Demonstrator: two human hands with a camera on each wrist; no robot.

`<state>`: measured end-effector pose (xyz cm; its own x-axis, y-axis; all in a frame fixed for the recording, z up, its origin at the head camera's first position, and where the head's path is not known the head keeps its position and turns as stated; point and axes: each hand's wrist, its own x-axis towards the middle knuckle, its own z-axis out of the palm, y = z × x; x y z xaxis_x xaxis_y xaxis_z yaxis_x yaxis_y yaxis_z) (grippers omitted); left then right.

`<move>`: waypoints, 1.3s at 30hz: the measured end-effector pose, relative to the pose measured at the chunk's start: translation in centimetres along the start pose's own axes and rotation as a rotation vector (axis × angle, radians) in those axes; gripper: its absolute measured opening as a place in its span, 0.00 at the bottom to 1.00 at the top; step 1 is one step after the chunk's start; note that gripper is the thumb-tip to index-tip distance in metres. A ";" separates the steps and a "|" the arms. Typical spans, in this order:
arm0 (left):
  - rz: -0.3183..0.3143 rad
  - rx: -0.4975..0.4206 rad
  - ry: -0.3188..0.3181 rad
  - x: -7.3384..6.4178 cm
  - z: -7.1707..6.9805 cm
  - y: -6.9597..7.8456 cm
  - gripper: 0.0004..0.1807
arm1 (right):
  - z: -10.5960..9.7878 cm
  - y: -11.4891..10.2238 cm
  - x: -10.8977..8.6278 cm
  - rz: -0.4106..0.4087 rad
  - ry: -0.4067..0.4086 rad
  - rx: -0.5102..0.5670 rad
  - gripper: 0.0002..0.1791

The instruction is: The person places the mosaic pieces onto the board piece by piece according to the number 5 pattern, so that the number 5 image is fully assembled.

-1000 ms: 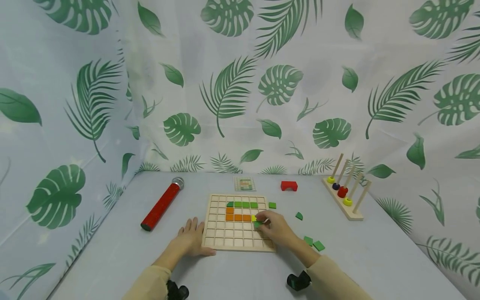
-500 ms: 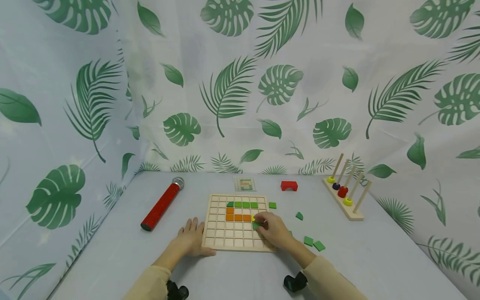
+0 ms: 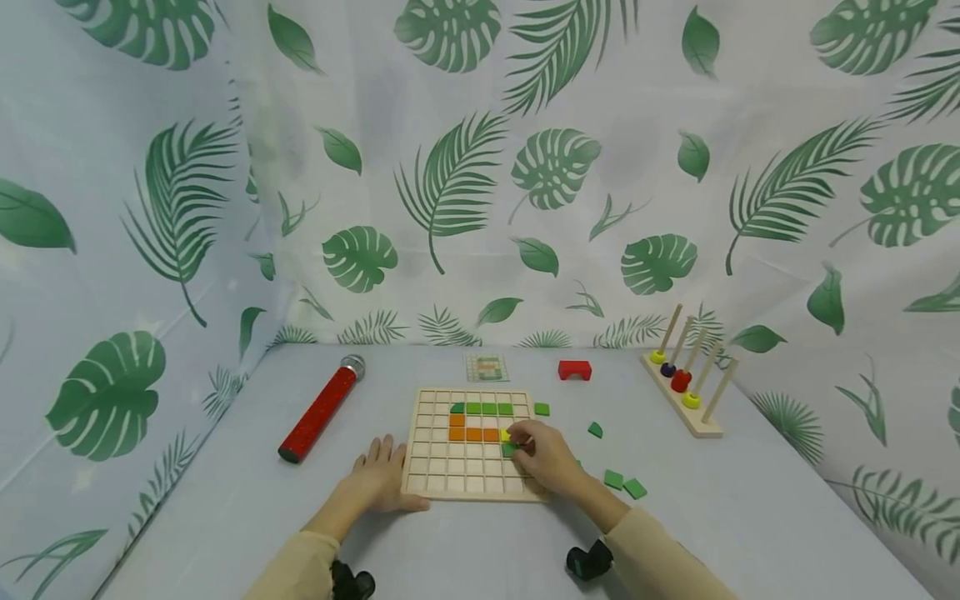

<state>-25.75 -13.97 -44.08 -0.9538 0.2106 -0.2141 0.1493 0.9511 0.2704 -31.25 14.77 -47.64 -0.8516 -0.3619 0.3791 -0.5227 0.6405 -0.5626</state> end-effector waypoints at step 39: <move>0.000 0.015 0.000 -0.2 -0.1 0.3 0.55 | -6.7 4.9 -4.5 0.211 -0.060 0.015 0.16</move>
<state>-25.57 -13.77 -43.91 -0.9537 0.2111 -0.2144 0.1535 0.9543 0.2565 -29.74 24.07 -47.15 -0.9428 -0.2605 0.2078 -0.3326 0.6961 -0.6363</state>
